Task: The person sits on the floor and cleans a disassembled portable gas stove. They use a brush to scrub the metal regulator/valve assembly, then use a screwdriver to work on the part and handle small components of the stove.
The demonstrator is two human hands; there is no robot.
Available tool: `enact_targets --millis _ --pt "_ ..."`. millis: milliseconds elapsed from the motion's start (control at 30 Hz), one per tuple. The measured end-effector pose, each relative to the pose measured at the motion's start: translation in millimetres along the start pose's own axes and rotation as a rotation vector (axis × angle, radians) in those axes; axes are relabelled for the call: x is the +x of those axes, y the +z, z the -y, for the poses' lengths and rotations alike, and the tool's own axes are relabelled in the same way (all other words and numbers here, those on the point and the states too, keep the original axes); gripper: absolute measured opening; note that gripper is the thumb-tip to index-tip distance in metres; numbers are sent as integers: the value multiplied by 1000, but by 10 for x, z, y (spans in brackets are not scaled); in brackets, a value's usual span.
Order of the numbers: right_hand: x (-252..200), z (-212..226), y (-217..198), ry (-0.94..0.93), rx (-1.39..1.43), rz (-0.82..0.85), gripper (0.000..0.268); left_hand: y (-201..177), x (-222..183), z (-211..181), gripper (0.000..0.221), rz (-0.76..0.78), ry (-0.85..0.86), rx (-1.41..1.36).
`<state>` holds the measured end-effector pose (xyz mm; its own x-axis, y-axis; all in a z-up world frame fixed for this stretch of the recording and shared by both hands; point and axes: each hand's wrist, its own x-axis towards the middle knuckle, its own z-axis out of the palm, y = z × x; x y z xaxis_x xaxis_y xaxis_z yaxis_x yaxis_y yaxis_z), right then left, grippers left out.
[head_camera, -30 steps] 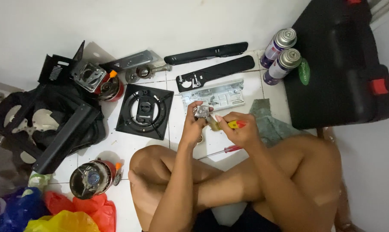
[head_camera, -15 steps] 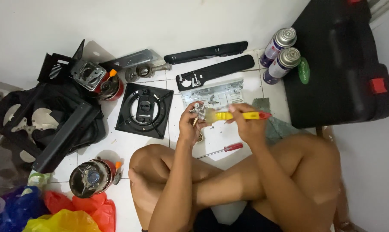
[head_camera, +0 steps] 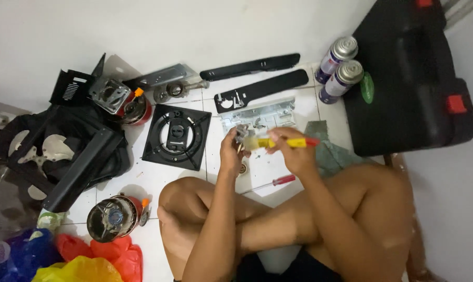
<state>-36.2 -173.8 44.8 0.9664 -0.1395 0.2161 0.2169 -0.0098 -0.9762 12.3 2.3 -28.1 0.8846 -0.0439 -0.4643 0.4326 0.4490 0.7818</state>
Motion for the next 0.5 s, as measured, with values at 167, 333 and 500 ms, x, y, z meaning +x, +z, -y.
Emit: enact_targets --millis 167,333,500 --pt "-27 -43 3 -50 50 -21 14 -70 113 156 41 -135 -23 24" --pt "-10 -60 -47 -77 3 -16 17 -47 26 155 35 -96 45 -21" --pt "-135 -177 31 36 164 79 17 -101 -57 136 27 -78 -10 -62"
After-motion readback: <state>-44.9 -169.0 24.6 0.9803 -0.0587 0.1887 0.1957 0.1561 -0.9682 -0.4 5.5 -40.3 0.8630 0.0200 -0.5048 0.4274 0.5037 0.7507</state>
